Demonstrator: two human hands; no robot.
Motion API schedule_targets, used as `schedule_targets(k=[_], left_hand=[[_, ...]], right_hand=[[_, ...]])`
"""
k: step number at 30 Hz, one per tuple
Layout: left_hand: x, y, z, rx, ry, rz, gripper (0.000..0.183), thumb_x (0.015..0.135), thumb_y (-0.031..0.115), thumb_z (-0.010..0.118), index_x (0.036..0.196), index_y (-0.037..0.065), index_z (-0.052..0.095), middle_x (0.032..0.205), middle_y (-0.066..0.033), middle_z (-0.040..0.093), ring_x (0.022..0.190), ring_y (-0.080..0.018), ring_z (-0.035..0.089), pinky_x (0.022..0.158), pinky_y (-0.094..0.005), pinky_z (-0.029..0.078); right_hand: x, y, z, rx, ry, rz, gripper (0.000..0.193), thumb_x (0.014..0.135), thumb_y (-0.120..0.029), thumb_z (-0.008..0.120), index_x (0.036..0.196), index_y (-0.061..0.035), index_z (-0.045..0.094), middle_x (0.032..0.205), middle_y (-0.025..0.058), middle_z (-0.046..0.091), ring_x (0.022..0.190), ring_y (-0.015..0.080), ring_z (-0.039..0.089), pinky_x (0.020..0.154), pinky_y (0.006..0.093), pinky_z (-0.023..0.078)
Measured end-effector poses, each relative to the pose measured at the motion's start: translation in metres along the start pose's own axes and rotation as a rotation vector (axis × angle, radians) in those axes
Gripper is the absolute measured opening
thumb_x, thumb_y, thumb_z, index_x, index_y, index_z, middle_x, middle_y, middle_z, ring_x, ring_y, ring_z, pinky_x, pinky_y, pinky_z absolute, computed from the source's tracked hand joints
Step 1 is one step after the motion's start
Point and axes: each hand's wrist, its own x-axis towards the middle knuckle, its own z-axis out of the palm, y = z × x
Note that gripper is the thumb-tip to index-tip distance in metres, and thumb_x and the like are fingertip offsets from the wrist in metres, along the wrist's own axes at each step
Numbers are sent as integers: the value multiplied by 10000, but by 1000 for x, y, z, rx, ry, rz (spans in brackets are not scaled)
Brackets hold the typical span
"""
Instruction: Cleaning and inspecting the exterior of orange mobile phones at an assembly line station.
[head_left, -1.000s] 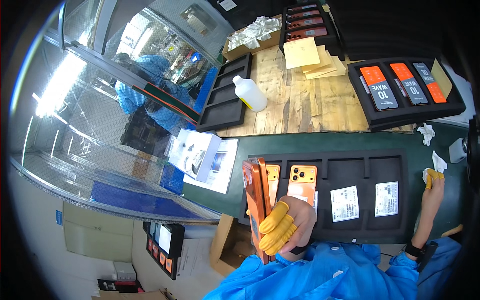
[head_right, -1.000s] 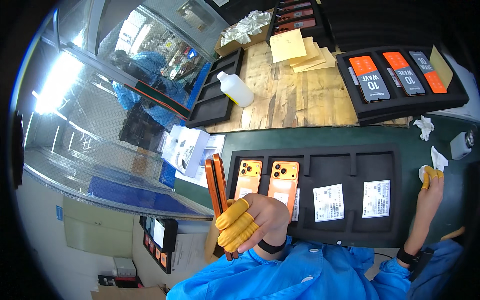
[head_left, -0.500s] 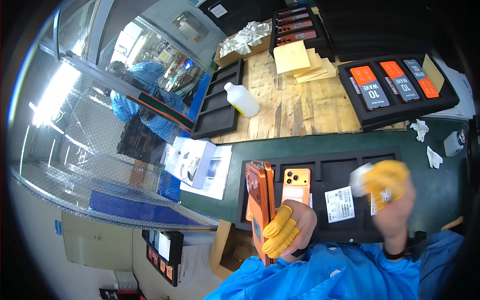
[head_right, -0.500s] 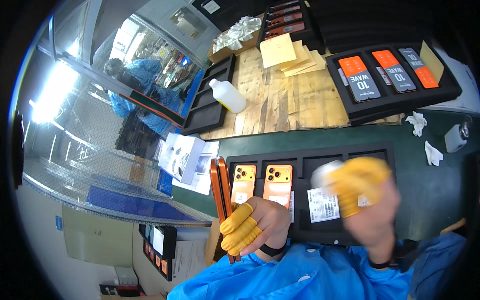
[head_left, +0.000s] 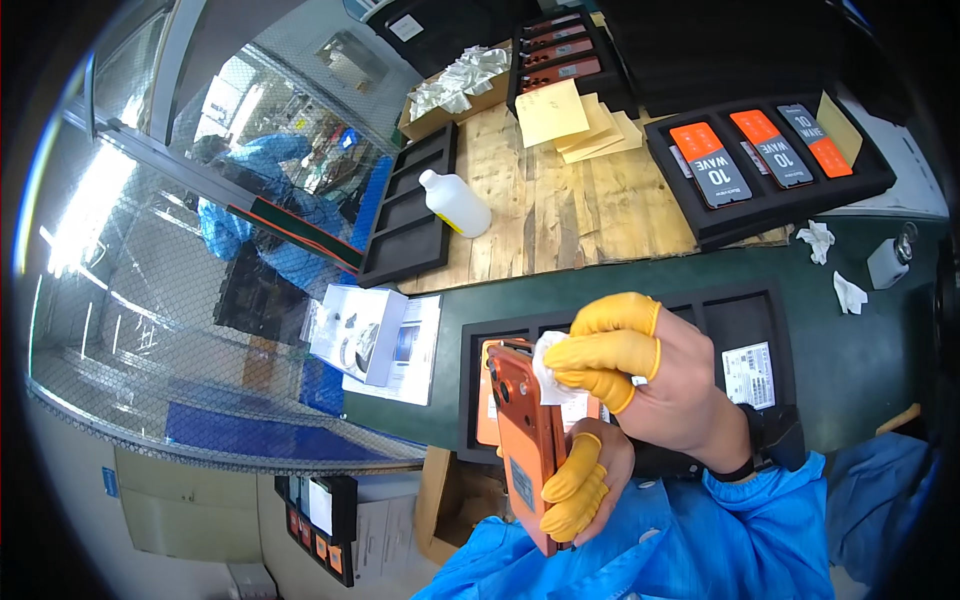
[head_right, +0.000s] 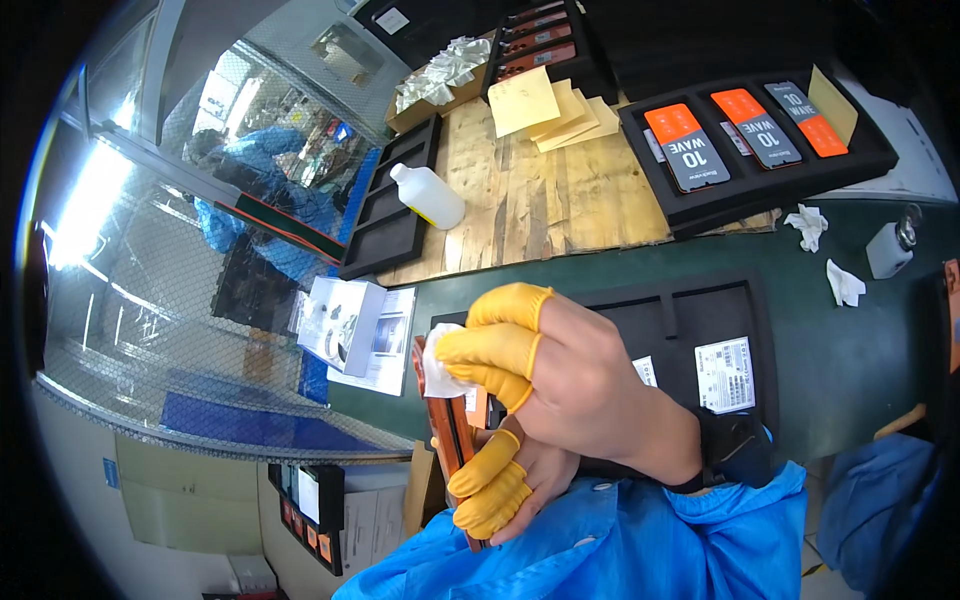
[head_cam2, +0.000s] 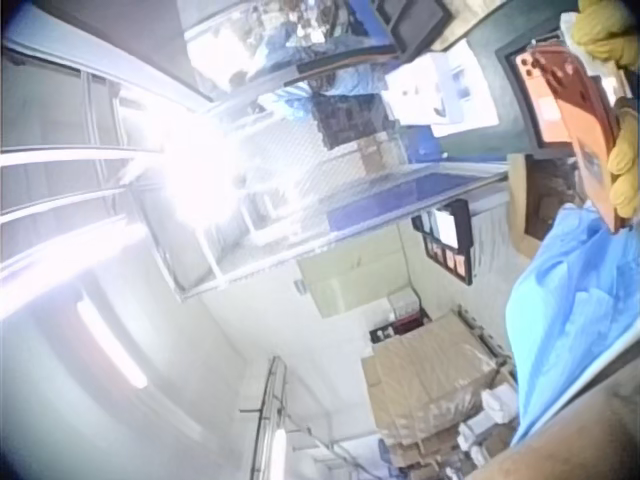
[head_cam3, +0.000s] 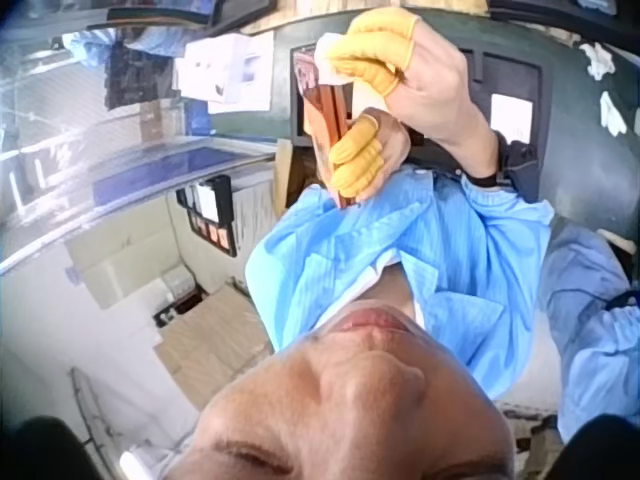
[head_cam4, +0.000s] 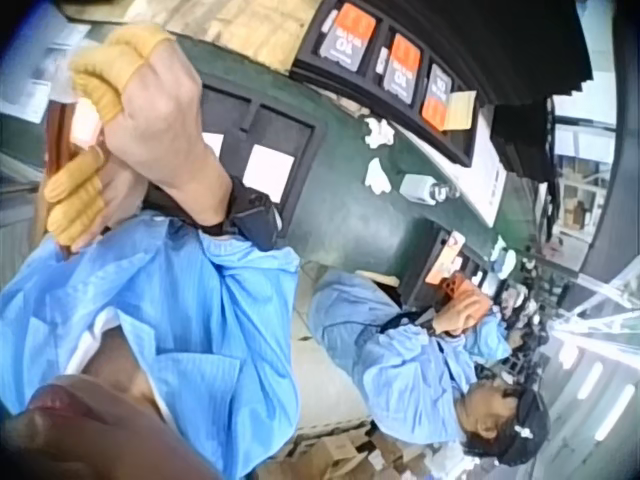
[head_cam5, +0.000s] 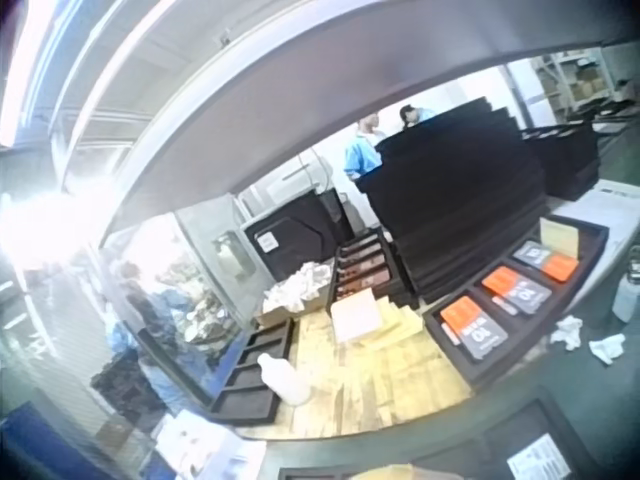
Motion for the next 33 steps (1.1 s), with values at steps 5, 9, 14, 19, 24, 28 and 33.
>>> schedule_targets(k=[5, 9, 14, 19, 24, 28, 33], left_hand=[[-14, -2, -11, -74, -230, 126, 366, 931, 234, 535, 1179, -20, 444, 1064, -222, 609, 893, -392, 642, 845, -532, 520], [-5, 3, 9, 40, 124, 25, 374, 925, 232, 545, 1166, -38, 452, 1000, -202, 637, 879, -378, 651, 842, -518, 524], [-21, 0, -4, -25, -31, 40, 421, 910, 239, 568, 1180, -53, 430, 1138, -289, 546, 1021, -399, 595, 919, -586, 455], [2, 7, 8, 103, 140, -8, 277, 883, 171, 593, 1058, -27, 513, 988, -216, 635, 859, -352, 658, 797, -464, 565], [11, 10, 30, 159, 411, 90, 334, 844, 176, 633, 1066, -34, 498, 945, -213, 637, 793, -327, 673, 766, -466, 574], [5, -4, 36, 103, 581, 388, 313, 904, 288, 538, 986, -14, 525, 836, -229, 654, 727, -350, 678, 622, -453, 577], [13, 3, 26, 85, 554, 83, 236, 892, 274, 538, 857, 41, 555, 648, -159, 644, 509, -302, 644, 479, -379, 559]], right_hand=[[-34, -6, 0, -31, -39, -31, 344, 586, -59, 650, 929, -25, 658, 929, 117, 612, 783, 250, 615, 681, 362, 525], [-7, 3, -5, -146, 2, -23, 377, 565, -37, 657, 942, -24, 655, 938, 126, 600, 817, 263, 599, 692, 350, 516], [-35, -8, -4, -109, -63, -121, 425, 526, -51, 651, 950, -15, 660, 924, 154, 597, 748, 260, 605, 647, 365, 515], [1, 14, 3, -218, 25, -97, 256, 660, 12, 650, 913, -27, 656, 832, 98, 570, 764, 271, 567, 664, 348, 487], [-1, 29, 1, -118, 94, 113, 252, 705, -50, 693, 955, -47, 662, 846, 90, 605, 779, 265, 582, 670, 353, 495], [-20, -12, 7, -17, 9, 27, 288, 656, -27, 675, 936, -90, 699, 849, 75, 598, 757, 224, 600, 677, 315, 512], [-9, 0, 13, 53, 43, 62, 305, 652, 39, 640, 932, -70, 693, 858, 93, 574, 737, 240, 595, 653, 329, 503]])
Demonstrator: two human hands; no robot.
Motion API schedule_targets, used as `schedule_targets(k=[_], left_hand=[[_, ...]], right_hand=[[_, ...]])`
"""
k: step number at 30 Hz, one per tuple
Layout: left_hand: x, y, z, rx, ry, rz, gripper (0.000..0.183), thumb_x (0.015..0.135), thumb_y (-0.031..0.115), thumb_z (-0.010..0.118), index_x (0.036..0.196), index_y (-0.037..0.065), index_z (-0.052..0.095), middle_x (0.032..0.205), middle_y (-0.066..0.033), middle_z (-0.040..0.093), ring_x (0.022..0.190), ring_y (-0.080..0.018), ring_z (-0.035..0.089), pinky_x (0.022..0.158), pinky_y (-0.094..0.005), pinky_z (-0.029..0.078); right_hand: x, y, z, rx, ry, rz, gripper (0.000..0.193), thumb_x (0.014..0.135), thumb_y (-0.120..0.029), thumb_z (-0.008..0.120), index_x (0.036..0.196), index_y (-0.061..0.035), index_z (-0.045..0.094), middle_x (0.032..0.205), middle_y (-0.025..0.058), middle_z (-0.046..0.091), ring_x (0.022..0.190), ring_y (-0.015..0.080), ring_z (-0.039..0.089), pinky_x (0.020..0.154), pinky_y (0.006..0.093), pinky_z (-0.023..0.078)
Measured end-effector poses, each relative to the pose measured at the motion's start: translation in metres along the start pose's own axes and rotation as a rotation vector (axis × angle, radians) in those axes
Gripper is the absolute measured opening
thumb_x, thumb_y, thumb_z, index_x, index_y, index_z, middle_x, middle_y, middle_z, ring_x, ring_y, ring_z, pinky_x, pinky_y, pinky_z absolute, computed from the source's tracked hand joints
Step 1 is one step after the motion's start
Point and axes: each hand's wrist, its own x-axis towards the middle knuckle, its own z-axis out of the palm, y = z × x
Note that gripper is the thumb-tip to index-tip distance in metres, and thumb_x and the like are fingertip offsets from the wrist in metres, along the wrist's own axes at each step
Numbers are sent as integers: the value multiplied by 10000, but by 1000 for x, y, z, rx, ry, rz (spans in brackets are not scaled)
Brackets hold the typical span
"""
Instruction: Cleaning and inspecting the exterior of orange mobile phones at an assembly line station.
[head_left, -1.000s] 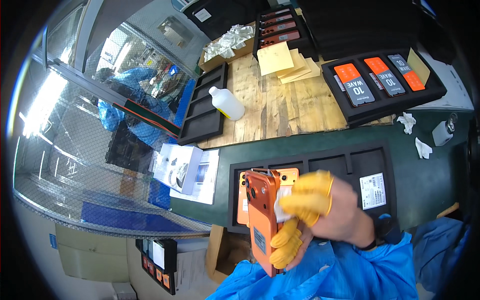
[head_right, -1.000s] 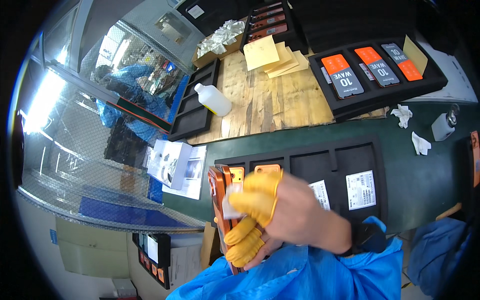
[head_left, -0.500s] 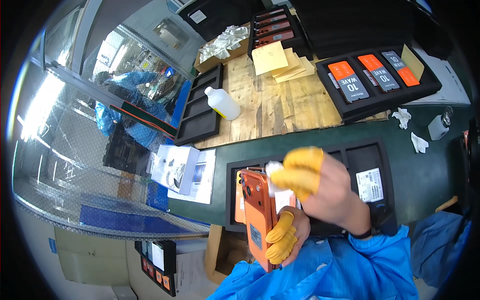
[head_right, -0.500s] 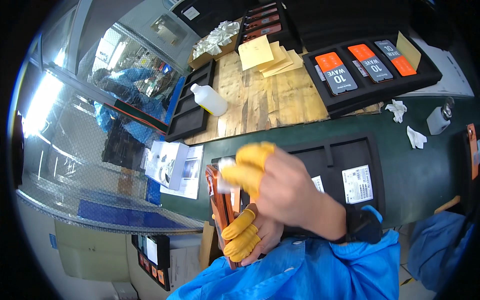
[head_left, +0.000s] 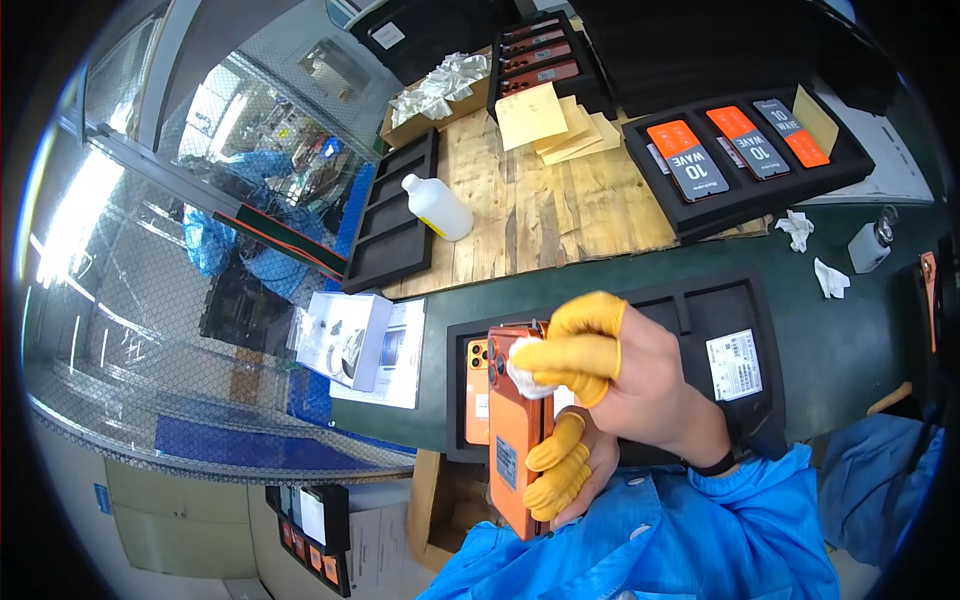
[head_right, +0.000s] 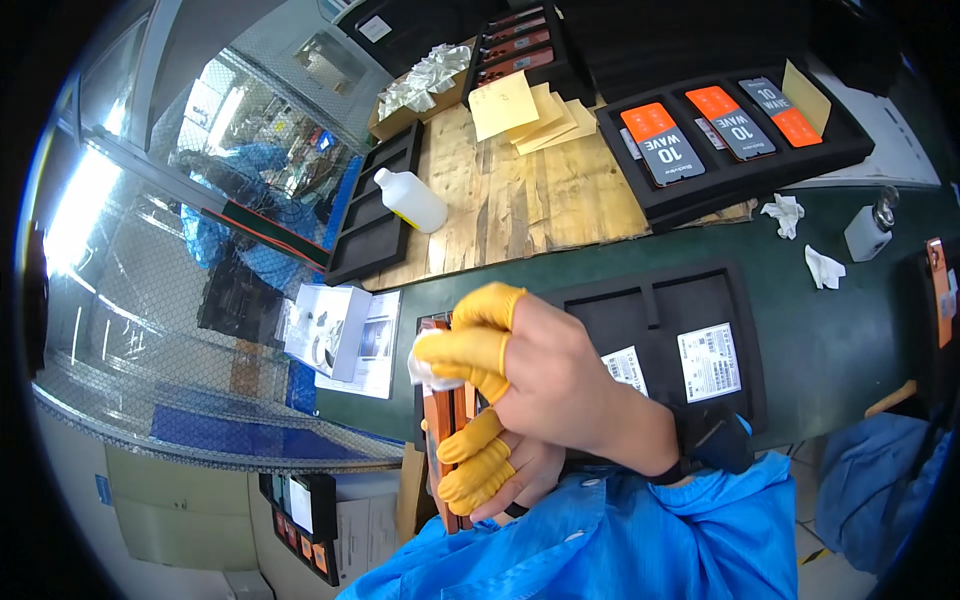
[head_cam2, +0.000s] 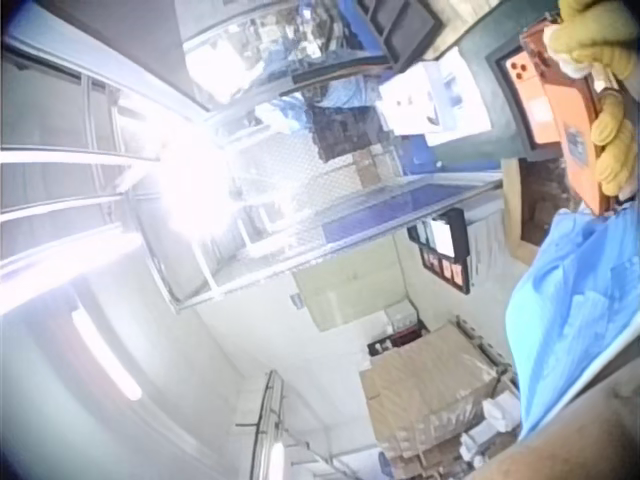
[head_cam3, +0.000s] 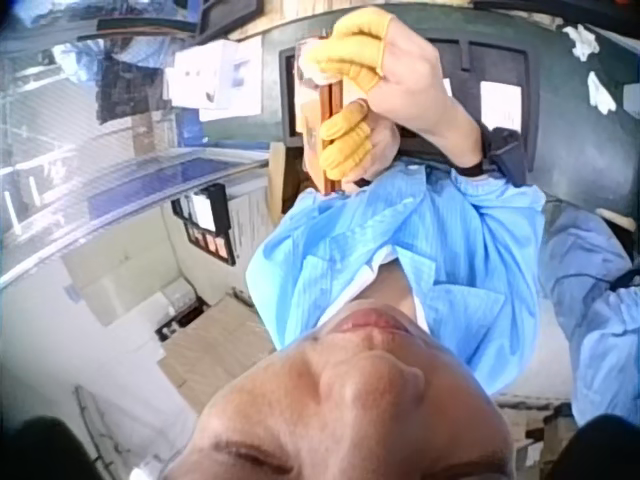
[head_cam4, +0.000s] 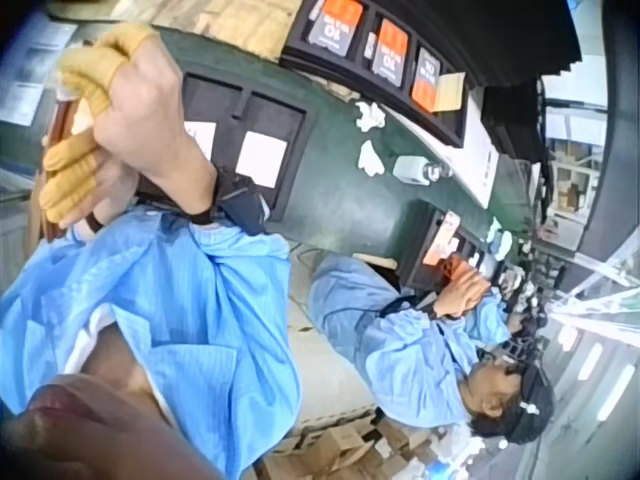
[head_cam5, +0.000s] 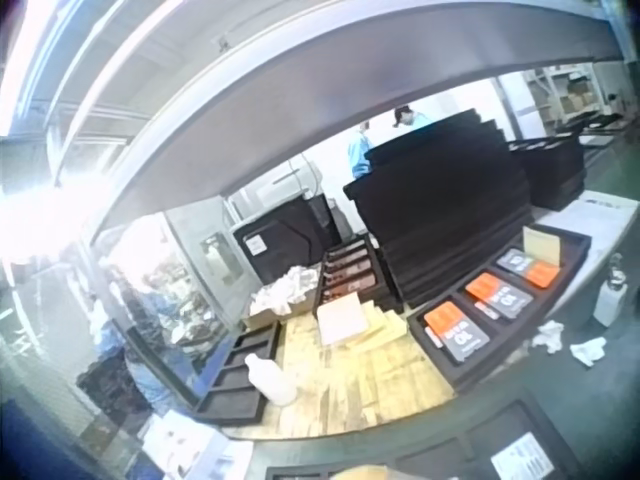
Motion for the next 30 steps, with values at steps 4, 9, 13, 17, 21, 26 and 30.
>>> schedule_targets(k=[4, 9, 13, 17, 21, 26, 30], left_hand=[[-9, -3, -5, -94, -157, 110, 296, 906, 165, 525, 1117, -37, 479, 1065, -262, 601, 917, -365, 646, 872, -512, 511], [-1, -5, -8, 5, -170, -39, 245, 892, 109, 539, 1061, -66, 504, 959, -240, 631, 846, -355, 658, 860, -501, 523], [-13, -1, 4, 183, -73, -20, 499, 800, 287, 658, 1112, -57, 478, 962, -246, 598, 787, -376, 631, 740, -505, 531], [-6, -25, 65, 526, 814, 326, 832, 664, 500, 761, 1188, -45, 414, 1025, -233, 571, 837, -364, 592, 677, -463, 451], [-14, 12, 54, 1312, 1153, -148, 808, 622, 276, 822, 1257, 4, 404, 1147, -162, 537, 1040, -313, 560, 881, -428, 459], [-25, 15, 28, 1461, 1303, -357, 713, 685, 269, 798, 1236, -12, 442, 1125, -123, 570, 1037, -213, 571, 881, -354, 468], [-19, 14, 17, 1349, 1428, -443, 655, 752, 162, 775, 1261, -41, 417, 1119, -97, 577, 1024, -168, 590, 881, -324, 484]], right_hand=[[11, 13, 6, -12, 3, 13, 245, 691, 24, 709, 921, -61, 697, 834, 91, 580, 724, 213, 591, 616, 285, 485], [11, 47, -10, -130, -74, 137, 180, 737, -12, 651, 909, -59, 673, 842, 113, 592, 763, 293, 582, 680, 349, 479], [-11, 55, -76, -575, 138, 135, 187, 730, 24, 661, 900, -54, 654, 870, 109, 620, 804, 301, 594, 708, 358, 482], [-81, 65, -193, -1031, 245, 435, 157, 792, 17, 628, 941, -31, 642, 900, 144, 615, 803, 306, 592, 696, 370, 466], [-136, 71, -257, -1183, 90, 672, 227, 808, -19, 620, 1034, -45, 622, 1055, 153, 602, 903, 330, 598, 765, 373, 478], [-116, 34, -246, -1632, 62, 605, 429, 810, -45, 629, 1227, -65, 528, 1227, 150, 544, 1026, 319, 577, 826, 358, 484], [-66, -15, -117, -465, -247, 613, 743, 684, -255, 804, 1306, -53, 451, 1288, 154, 513, 1188, 310, 492, 969, 382, 412]])
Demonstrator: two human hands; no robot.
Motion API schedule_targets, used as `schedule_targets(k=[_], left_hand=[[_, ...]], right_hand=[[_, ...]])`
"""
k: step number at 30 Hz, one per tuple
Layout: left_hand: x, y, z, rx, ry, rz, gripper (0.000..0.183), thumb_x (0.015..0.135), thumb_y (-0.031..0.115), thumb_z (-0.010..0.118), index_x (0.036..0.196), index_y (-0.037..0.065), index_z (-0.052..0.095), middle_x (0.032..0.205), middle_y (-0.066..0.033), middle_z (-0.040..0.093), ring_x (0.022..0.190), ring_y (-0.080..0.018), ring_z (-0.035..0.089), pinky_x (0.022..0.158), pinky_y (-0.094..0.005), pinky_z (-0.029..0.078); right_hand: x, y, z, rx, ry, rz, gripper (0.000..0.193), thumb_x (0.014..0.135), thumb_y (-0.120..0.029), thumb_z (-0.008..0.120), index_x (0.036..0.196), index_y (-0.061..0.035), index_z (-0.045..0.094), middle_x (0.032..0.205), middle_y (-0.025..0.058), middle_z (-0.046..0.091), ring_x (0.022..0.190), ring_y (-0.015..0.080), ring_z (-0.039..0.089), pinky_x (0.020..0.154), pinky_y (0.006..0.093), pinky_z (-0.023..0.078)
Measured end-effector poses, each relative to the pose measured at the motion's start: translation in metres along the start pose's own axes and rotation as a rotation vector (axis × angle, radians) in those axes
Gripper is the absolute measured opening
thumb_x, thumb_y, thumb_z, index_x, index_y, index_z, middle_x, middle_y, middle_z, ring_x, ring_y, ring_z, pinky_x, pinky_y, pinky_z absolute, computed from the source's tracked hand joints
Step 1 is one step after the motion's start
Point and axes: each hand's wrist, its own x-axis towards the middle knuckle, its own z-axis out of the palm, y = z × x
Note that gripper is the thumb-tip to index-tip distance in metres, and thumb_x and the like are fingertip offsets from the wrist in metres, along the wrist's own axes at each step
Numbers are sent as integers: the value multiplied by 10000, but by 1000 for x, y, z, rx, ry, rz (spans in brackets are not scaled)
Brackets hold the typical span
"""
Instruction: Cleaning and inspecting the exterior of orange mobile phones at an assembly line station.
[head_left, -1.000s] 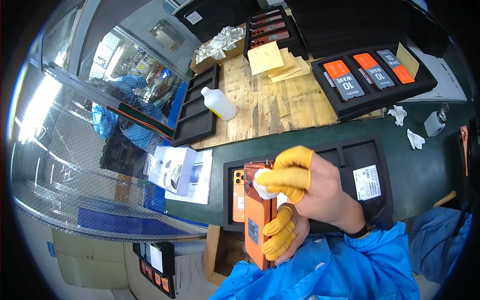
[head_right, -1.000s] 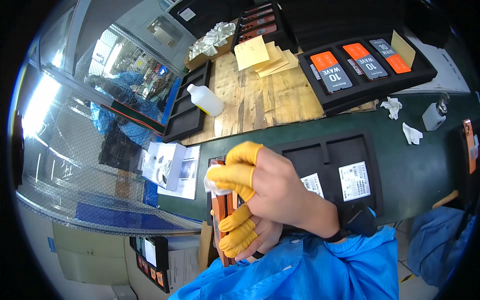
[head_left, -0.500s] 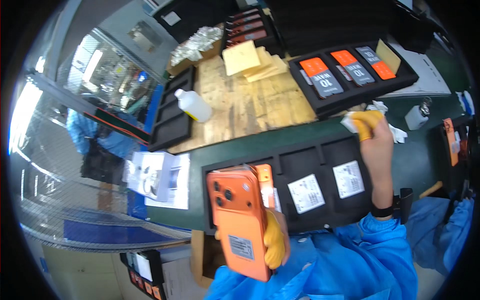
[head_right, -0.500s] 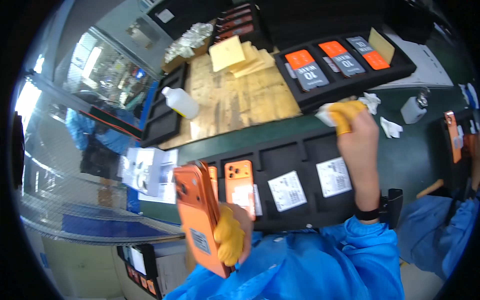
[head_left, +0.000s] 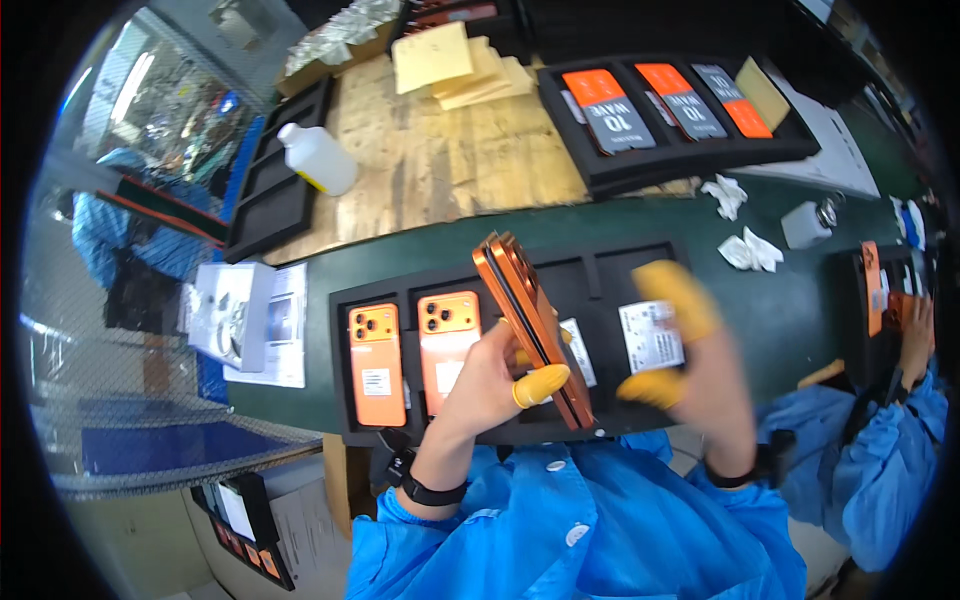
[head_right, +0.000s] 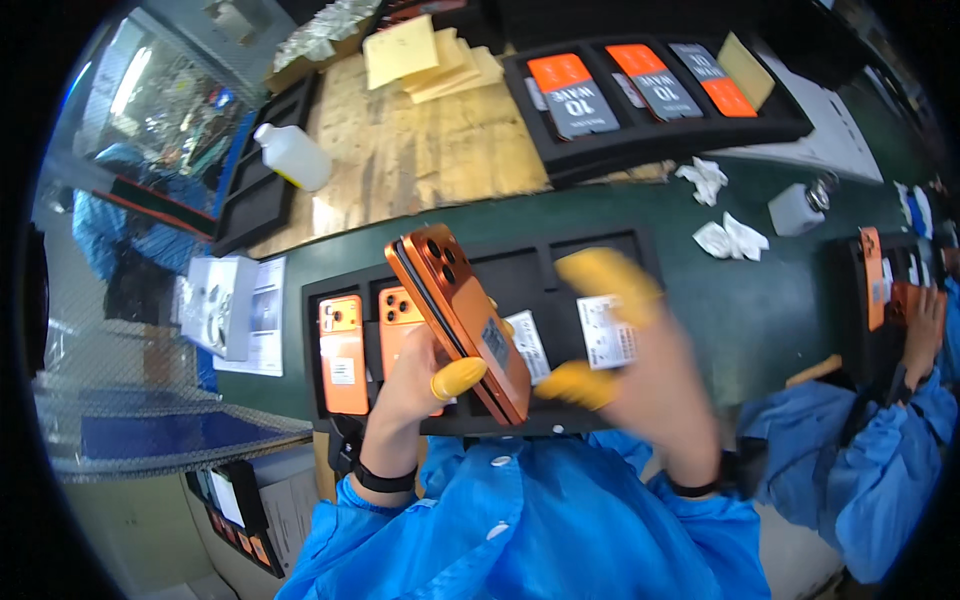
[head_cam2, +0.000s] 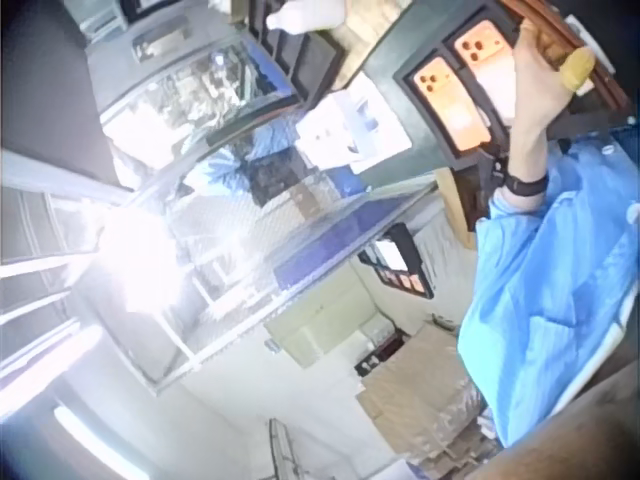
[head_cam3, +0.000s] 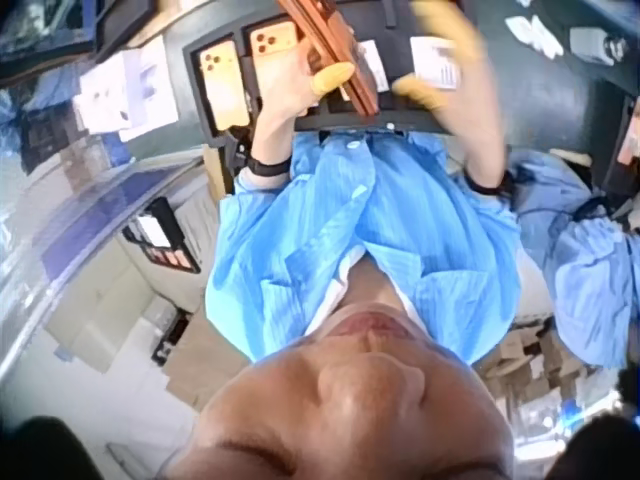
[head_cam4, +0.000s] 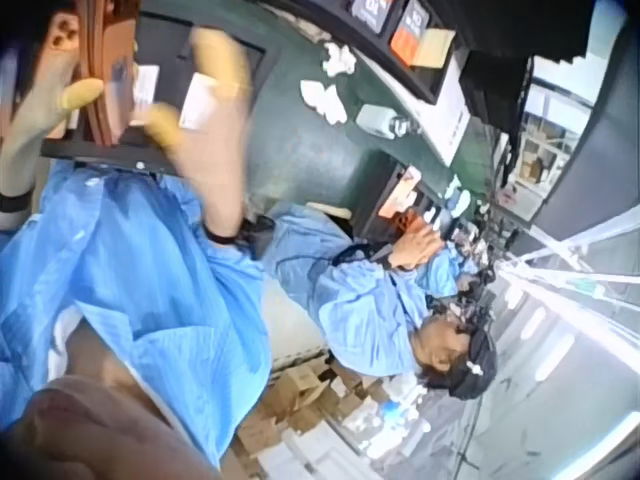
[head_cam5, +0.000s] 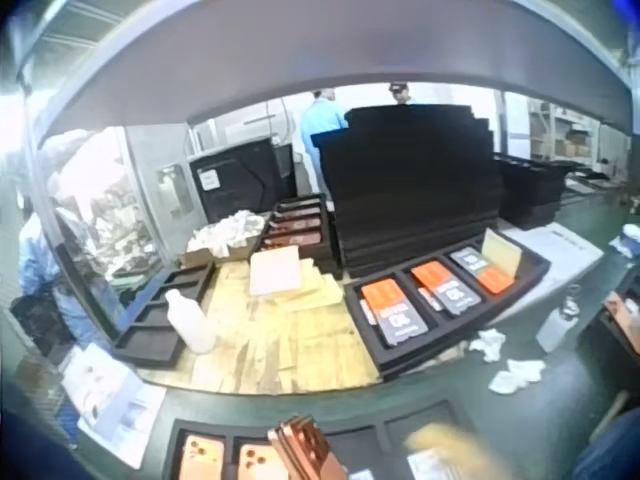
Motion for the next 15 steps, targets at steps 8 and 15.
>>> schedule_targets(k=[8, 15], left_hand=[[14, 6, 15, 260, -83, -43, 808, 765, 193, 760, 1368, -45, 277, 1081, -151, 624, 1022, -189, 611, 875, -312, 481], [7, -10, -19, -187, 69, -76, 528, 925, 192, 553, 1345, -20, 313, 1142, -175, 582, 937, -238, 634, 836, -361, 512]], right_hand=[[-34, 30, 36, 904, -243, 420, 643, 835, -104, 647, 1387, 4, 336, 1329, 120, 474, 1171, 188, 497, 976, 346, 421], [-37, 78, 21, 927, 326, 506, 538, 866, 30, 407, 1392, 49, 295, 1334, 158, 460, 1212, 214, 478, 1017, 327, 372]])
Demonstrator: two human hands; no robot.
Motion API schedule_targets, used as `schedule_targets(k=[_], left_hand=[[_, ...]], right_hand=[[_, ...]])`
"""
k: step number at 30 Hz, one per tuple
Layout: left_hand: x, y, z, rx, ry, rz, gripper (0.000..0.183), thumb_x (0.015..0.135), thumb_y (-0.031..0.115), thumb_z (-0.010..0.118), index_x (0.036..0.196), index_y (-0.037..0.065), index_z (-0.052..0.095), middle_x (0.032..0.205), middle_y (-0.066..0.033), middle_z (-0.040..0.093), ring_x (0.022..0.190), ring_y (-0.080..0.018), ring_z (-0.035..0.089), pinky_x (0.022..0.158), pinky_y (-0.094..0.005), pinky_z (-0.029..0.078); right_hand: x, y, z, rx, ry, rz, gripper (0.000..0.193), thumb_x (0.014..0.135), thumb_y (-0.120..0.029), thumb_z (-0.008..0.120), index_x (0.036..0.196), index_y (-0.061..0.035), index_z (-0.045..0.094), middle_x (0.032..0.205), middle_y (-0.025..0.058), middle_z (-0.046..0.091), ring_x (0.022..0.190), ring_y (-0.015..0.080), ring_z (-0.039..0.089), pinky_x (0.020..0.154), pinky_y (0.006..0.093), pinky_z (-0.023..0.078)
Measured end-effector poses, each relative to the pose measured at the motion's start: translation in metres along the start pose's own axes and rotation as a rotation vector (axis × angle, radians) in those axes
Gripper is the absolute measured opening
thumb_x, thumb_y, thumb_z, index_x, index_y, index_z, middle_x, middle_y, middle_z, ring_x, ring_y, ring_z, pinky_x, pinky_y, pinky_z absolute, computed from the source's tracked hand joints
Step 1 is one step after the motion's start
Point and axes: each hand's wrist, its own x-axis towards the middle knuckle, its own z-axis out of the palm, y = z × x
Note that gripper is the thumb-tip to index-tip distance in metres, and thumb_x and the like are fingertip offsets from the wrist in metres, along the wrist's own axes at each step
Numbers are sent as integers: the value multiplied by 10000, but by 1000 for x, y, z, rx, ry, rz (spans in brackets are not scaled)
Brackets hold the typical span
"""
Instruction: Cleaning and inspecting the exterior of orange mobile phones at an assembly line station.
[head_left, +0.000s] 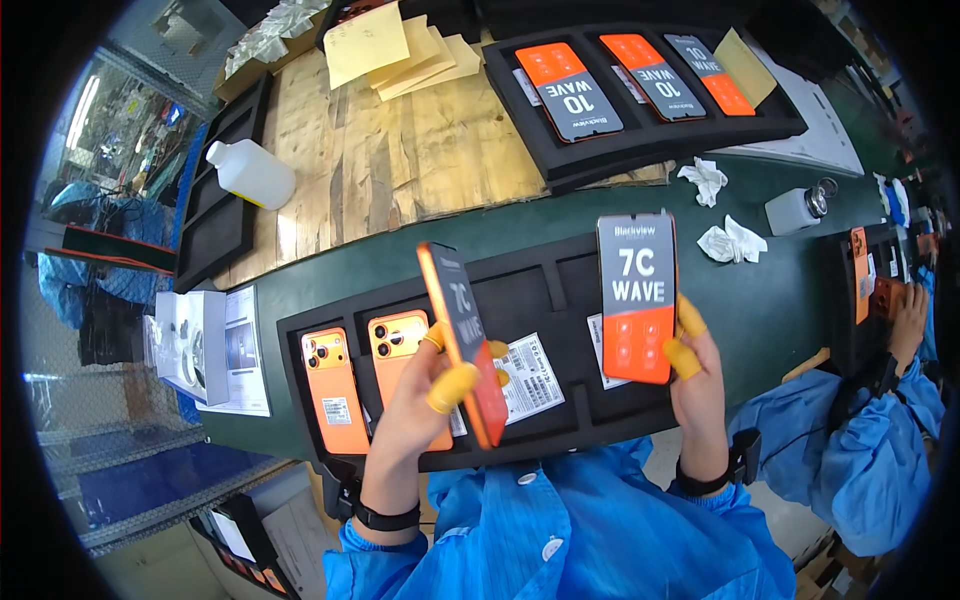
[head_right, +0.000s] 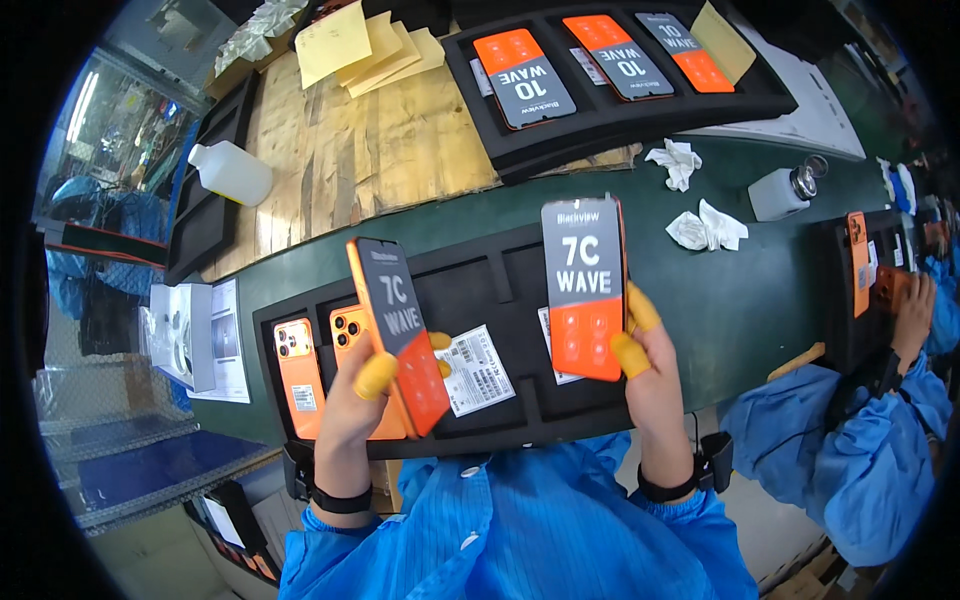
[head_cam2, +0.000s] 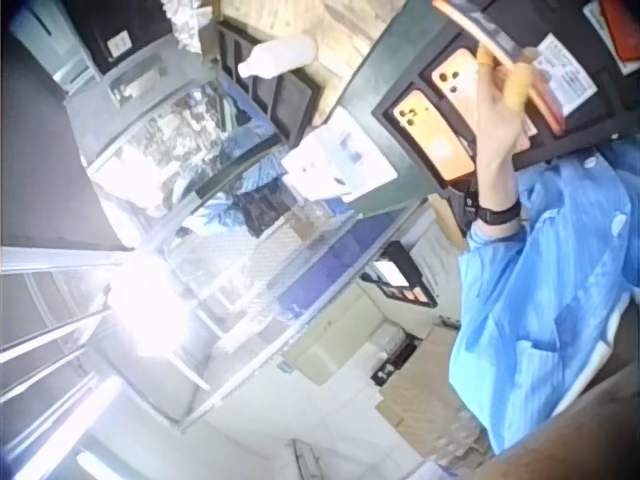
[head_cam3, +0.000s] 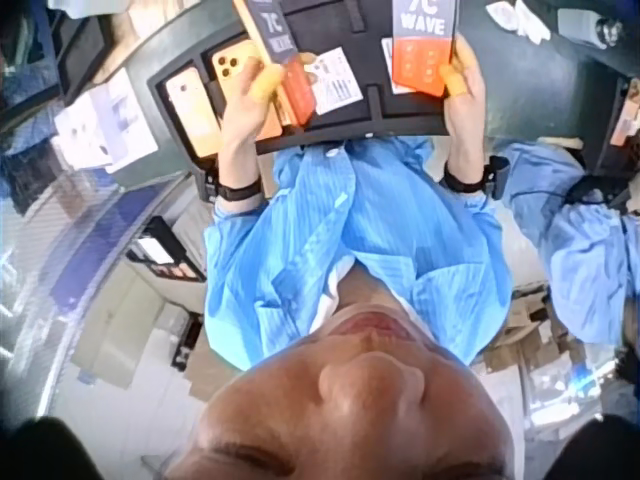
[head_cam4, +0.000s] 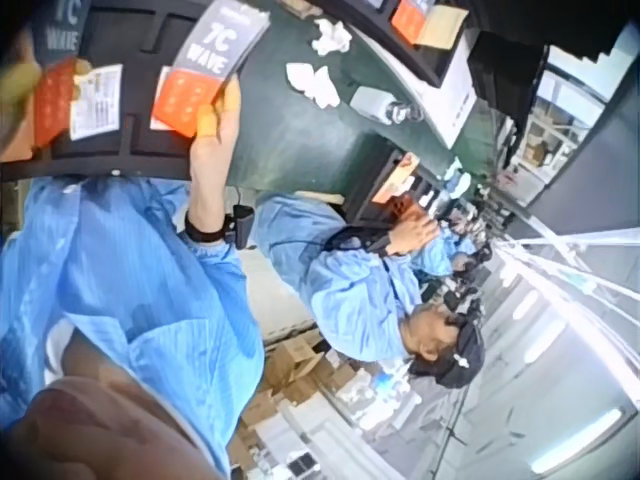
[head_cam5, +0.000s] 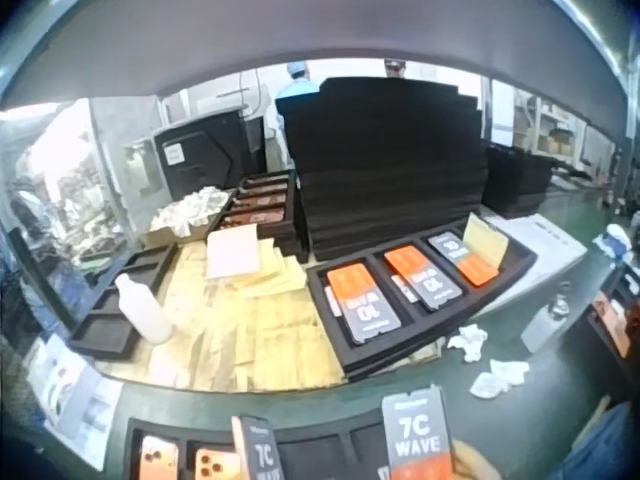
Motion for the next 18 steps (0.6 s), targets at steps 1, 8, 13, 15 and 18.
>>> schedule_targets(k=[1, 8, 13, 15, 18], left_hand=[[4, 3, -1, -63, 36, -34, 462, 951, 221, 509, 1313, -29, 369, 1134, -170, 586, 946, -250, 634, 841, -372, 517], [48, -2, 7, -138, 158, -224, 403, 964, 281, 480, 1210, -37, 506, 1147, -143, 598, 1002, -201, 617, 853, -343, 518], [51, -16, 11, 138, 370, -51, 339, 922, 223, 580, 1107, -61, 587, 859, -91, 657, 716, -131, 634, 581, -228, 476], [41, -6, 16, 1023, 480, 89, 363, 864, 216, 645, 1069, -81, 607, 688, -134, 633, 547, -182, 618, 483, -279, 470], [39, 19, 26, 1509, 522, 241, 287, 791, 188, 711, 944, -51, 668, 620, -127, 631, 469, -223, 594, 453, -290, 462]], right_hand=[[8, 1, -3, -32, 23, 16, 537, 868, 38, 391, 1396, 41, 296, 1330, 153, 464, 1203, 208, 484, 1007, 317, 380], [28, 0, 22, -530, 73, -118, 503, 864, 39, 493, 1351, 20, 369, 1208, 176, 522, 1091, 242, 536, 916, 326, 432], [27, 1, 29, -1271, 138, -483, 443, 833, -6, 564, 1266, 4, 471, 1186, 216, 481, 1078, 389, 456, 942, 419, 382], [28, -10, 29, -1419, 181, -655, 380, 820, -14, 578, 1197, -24, 537, 1195, 185, 491, 1096, 365, 454, 954, 433, 361], [26, -9, 15, -1399, 204, -511, 400, 824, -43, 586, 1219, -49, 524, 1211, 185, 495, 1113, 369, 467, 953, 431, 372]])
